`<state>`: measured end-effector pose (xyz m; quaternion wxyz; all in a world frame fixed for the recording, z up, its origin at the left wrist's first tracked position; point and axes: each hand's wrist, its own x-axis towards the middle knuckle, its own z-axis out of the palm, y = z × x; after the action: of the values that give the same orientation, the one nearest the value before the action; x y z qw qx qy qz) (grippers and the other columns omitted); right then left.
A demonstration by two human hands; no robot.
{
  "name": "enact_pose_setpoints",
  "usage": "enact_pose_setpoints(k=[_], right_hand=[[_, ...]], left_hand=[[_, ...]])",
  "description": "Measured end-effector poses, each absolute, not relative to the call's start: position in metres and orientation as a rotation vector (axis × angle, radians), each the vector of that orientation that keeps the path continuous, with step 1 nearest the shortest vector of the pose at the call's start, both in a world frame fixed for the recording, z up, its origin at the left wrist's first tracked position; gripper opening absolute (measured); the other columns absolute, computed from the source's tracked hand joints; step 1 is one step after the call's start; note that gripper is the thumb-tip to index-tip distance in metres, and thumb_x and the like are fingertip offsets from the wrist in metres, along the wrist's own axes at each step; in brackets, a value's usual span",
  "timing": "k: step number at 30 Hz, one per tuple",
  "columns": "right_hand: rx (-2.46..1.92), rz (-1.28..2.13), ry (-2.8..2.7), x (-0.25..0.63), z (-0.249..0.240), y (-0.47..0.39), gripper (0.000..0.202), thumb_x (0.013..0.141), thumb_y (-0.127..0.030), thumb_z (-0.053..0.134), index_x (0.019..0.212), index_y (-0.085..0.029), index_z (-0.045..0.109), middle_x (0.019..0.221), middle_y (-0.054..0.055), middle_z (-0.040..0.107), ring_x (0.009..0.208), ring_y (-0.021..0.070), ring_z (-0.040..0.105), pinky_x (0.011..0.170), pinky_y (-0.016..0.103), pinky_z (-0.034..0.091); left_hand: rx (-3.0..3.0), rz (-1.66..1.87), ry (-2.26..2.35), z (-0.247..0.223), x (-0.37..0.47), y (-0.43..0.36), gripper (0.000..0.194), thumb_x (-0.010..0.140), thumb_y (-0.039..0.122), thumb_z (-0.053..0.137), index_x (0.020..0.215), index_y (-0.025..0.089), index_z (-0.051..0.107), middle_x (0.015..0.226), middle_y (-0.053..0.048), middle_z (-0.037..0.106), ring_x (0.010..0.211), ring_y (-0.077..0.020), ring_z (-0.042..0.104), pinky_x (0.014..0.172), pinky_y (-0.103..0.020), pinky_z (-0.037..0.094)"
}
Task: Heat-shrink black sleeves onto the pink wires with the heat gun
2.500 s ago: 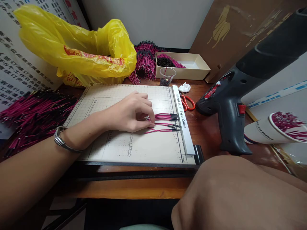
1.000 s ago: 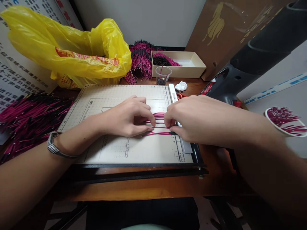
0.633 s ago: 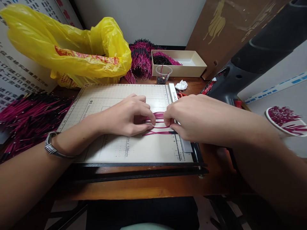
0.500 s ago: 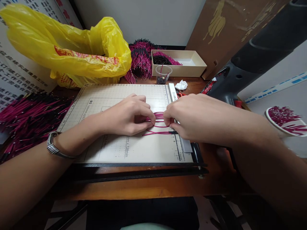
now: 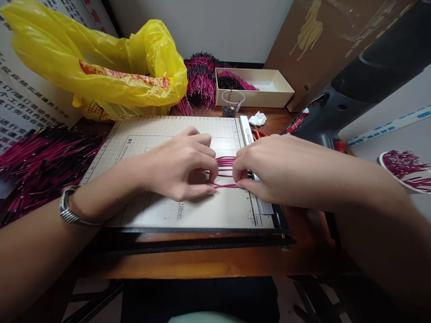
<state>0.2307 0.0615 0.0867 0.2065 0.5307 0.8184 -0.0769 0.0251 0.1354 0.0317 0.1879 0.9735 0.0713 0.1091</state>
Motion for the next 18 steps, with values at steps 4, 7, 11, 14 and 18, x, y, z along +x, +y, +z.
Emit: enact_pose_setpoints(k=[4,7,11,14,18], right_hand=[[1.459,-0.169,2.259,0.2284,0.0851,0.0644,0.021,0.085,-0.011,0.060,0.066,-0.021,0.063,0.061,-0.001,0.059,0.053,0.0127,0.043,0.053,0.030,0.031],[1.431,-0.117,2.261,0.2299,0.0835,0.0647,0.025,0.085,-0.011,0.060,0.061,-0.020,0.058,0.054,-0.001,0.053,0.049,0.0120,0.037,0.051,0.030,0.031],[1.418,-0.088,2.282,0.2327,0.0829,0.0637,0.026,0.086,-0.013,0.061,0.061,-0.020,0.058,0.056,-0.001,0.054,0.049,0.0119,0.037,0.050,0.030,0.031],[1.436,-0.097,2.266,0.2329,0.0832,0.0629,0.025,0.088,-0.014,0.062,0.064,-0.020,0.060,0.057,0.000,0.057,0.050,0.0118,0.038,0.051,0.030,0.031],[1.436,-0.110,2.260,0.2322,0.0825,0.0629,0.022,0.088,-0.013,0.061,0.067,-0.020,0.062,0.060,0.000,0.059,0.052,0.0126,0.040,0.052,0.030,0.030]], left_hand=[[2.779,0.326,0.128,0.0309,0.0264,0.1320,0.017,0.095,0.031,0.067,0.082,0.021,0.073,0.077,0.000,0.074,0.076,-0.0193,0.051,0.081,-0.039,0.032],[2.773,0.339,0.117,0.0296,0.0272,0.1304,0.016,0.094,0.026,0.062,0.082,0.021,0.072,0.077,0.000,0.074,0.076,-0.0195,0.051,0.081,-0.039,0.033],[2.735,0.380,0.153,0.0272,0.0277,0.1309,0.016,0.095,0.024,0.059,0.085,0.022,0.072,0.078,0.001,0.074,0.077,-0.0199,0.051,0.081,-0.039,0.034],[2.719,0.379,0.182,0.0254,0.0284,0.1318,0.017,0.098,0.030,0.063,0.089,0.021,0.075,0.079,0.000,0.075,0.078,-0.0201,0.052,0.081,-0.038,0.034],[2.704,0.394,0.179,0.0239,0.0287,0.1324,0.015,0.096,0.021,0.063,0.092,0.021,0.078,0.080,0.001,0.076,0.078,-0.0190,0.053,0.081,-0.036,0.034]])
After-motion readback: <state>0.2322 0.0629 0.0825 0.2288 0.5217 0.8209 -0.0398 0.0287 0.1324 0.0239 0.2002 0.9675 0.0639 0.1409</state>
